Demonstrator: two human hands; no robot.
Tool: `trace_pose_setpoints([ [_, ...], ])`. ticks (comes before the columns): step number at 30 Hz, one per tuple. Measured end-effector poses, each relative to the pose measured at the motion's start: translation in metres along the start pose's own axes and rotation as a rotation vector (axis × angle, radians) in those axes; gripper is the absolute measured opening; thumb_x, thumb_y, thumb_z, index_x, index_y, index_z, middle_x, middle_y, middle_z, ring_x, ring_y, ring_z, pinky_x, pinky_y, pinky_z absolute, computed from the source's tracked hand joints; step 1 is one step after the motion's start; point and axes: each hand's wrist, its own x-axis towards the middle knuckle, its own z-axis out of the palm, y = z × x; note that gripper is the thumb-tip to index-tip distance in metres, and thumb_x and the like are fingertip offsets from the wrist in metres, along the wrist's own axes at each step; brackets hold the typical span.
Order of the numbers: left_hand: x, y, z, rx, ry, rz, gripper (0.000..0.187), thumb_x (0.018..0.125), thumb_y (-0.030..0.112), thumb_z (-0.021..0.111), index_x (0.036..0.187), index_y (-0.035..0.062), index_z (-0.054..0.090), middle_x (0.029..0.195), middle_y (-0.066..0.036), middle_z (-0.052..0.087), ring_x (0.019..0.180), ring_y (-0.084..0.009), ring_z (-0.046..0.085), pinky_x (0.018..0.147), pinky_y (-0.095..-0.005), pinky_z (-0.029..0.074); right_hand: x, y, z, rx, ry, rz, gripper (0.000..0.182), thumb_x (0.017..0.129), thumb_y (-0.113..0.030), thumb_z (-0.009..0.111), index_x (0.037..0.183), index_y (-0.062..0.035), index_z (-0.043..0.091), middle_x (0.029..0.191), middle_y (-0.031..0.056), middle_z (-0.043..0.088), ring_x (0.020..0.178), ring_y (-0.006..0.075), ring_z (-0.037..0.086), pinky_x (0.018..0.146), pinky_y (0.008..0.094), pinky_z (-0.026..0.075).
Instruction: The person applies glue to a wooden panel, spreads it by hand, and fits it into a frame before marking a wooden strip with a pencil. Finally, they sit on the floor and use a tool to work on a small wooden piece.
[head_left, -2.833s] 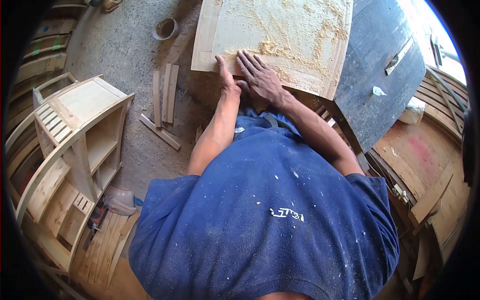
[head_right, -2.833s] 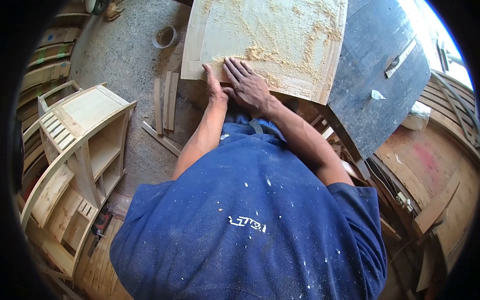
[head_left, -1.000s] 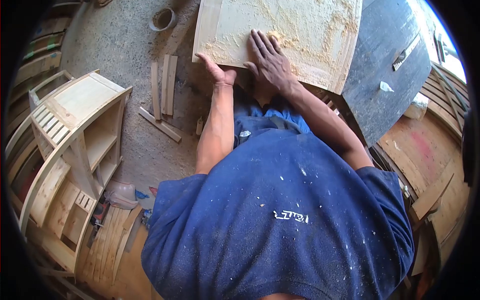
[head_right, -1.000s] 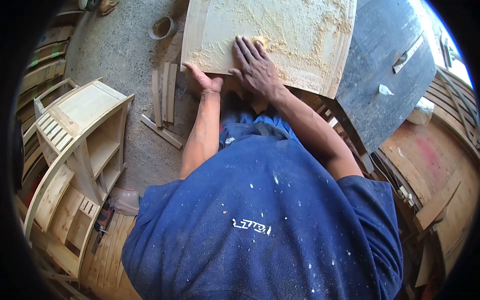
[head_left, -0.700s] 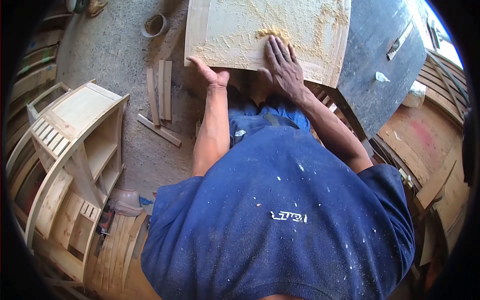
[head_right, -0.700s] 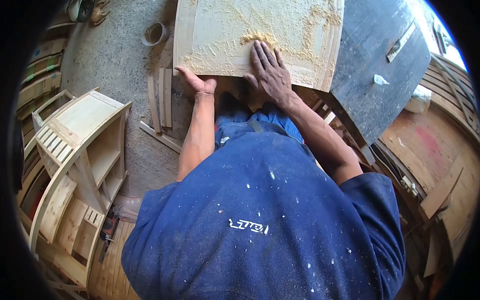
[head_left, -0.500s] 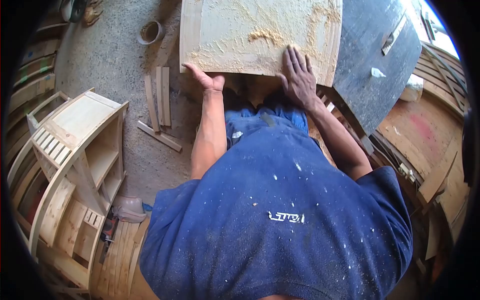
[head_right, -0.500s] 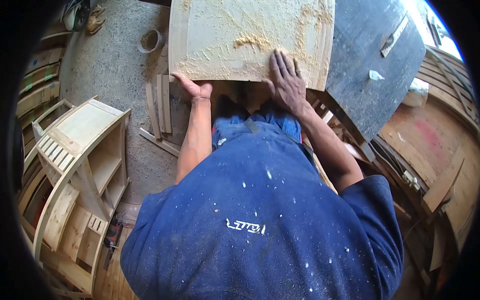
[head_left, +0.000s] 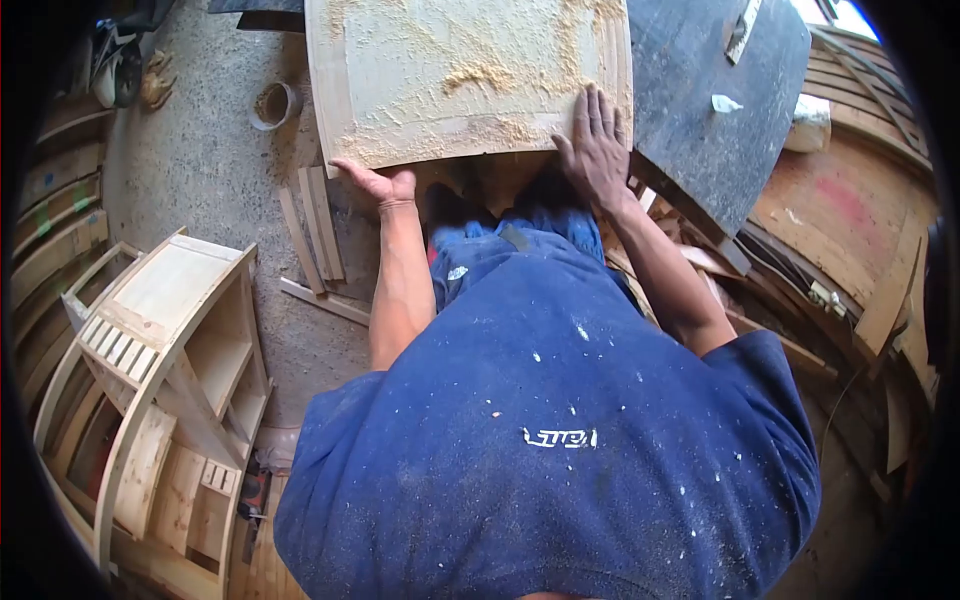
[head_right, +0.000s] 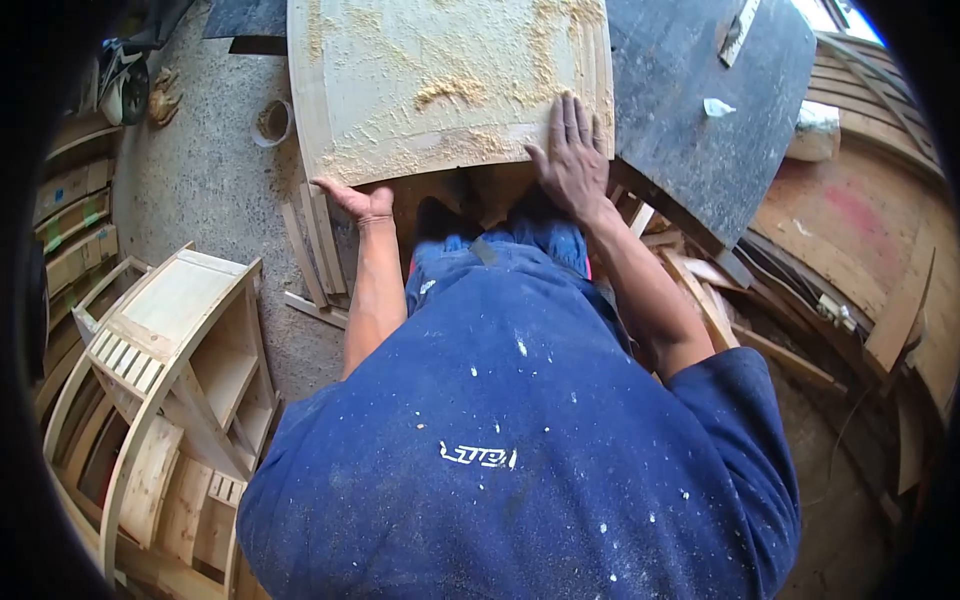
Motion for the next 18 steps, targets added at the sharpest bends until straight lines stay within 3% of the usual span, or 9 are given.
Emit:
trace_pose_setpoints([
  [2,-0.006,-0.005,0.004,-0.031,-0.028,-0.016,0.092,0.088,0.079,0.048,0.155,0.0177,0.036,0.158,-0.006,0.039,0.144,-0.0331,0.035,0.12,-0.0581,0.025,-0.004,-0.015,0.019,0.144,0.098,-0.02,0.082,0.102,-0.055,0.043,0.155,0.0055,0.026,0.163,0.0245,0.024,0.153,0.0354,0.019,0.125,0.0476,0.01],
  [4,-0.018,-0.026,0.005,-0.133,-0.149,-0.265,0.084,0.087,0.065,0.065,0.15,0.0139,0.043,0.15,-0.007,0.049,0.137,-0.0341,0.043,0.118,-0.0564,0.028,-0.018,-0.03,0.013,0.16,-0.015,-0.179,0.082,0.101,-0.055,0.044,0.154,0.0056,0.027,0.162,0.0247,0.025,0.153,0.0352,0.019,0.125,0.0478,0.009],
  [6,-0.027,-0.059,0.002,-0.128,-0.166,-0.447,0.078,0.083,0.049,0.078,0.142,0.0087,0.05,0.14,-0.009,0.058,0.129,-0.0337,0.051,0.117,-0.0524,0.033,-0.013,-0.028,0.006,0.21,-0.047,-0.176,0.078,0.101,-0.048,0.047,0.155,0.0043,0.026,0.163,0.0234,0.025,0.153,0.0345,0.02,0.125,0.0476,0.01],
  [10,-0.051,-0.085,0.036,-0.116,-0.159,-0.474,0.069,0.083,0.038,0.081,0.137,0.0051,0.053,0.133,-0.011,0.061,0.125,-0.0318,0.055,0.114,-0.0486,0.038,-0.003,-0.032,0.006,0.178,0.036,-0.094,0.075,0.1,-0.048,0.048,0.153,0.003,0.032,0.161,0.0213,0.03,0.152,0.0318,0.024,0.124,0.0492,0.013],
  [12,-0.054,-0.095,0.047,-0.129,-0.059,-0.457,0.063,0.083,0.032,0.082,0.134,0.0056,0.056,0.129,-0.009,0.063,0.12,-0.0286,0.058,0.108,-0.0462,0.044,-0.01,-0.036,0.002,0.239,-0.024,-0.238,0.076,0.099,-0.051,0.049,0.152,0.0024,0.035,0.161,0.0185,0.033,0.151,0.0302,0.028,0.124,0.0502,0.015],
  [13,-0.054,-0.106,0.048,-0.052,0.017,-0.412,0.069,0.08,0.034,0.085,0.136,0.0047,0.055,0.128,-0.008,0.063,0.117,-0.0266,0.059,0.104,-0.0449,0.048,-0.008,-0.03,0.001,0.18,-0.038,-0.265,0.076,0.099,-0.053,0.048,0.152,0.0006,0.036,0.16,0.0173,0.035,0.151,0.0296,0.028,0.124,0.0504,0.016],
  [14,-0.054,-0.114,0.049,-0.051,0.02,-0.416,0.069,0.08,0.034,0.085,0.136,0.0047,0.055,0.128,-0.008,0.063,0.117,-0.0266,0.059,0.104,-0.0449,0.048,-0.006,-0.028,0.002,0.18,-0.043,-0.264,0.076,0.099,-0.053,0.048,0.152,0.0006,0.036,0.16,0.0173,0.035,0.151,0.0296,0.028,0.124,0.0504,0.016],
  [17,-0.069,-0.108,0.073,0.146,0.341,-0.42,0.076,0.073,0.03,0.092,0.133,-0.0004,0.056,0.127,-0.007,0.062,0.111,-0.0229,0.06,0.095,-0.0388,0.051,-0.003,-0.032,0.001,0.235,-0.013,-0.179,0.074,0.1,-0.049,0.048,0.155,-0.0024,0.031,0.161,0.0174,0.032,0.152,0.0284,0.025,0.125,0.0505,0.011],
  [18,-0.069,-0.111,0.076,0.145,0.336,-0.419,0.076,0.073,0.03,0.092,0.133,-0.0004,0.056,0.127,-0.007,0.062,0.111,-0.0229,0.06,0.095,-0.0388,0.051,-0.009,-0.028,0.001,0.233,-0.007,-0.178,0.074,0.1,-0.049,0.048,0.155,-0.0024,0.031,0.161,0.0174,0.032,0.152,0.0284,0.025,0.125,0.0505,0.011],
])
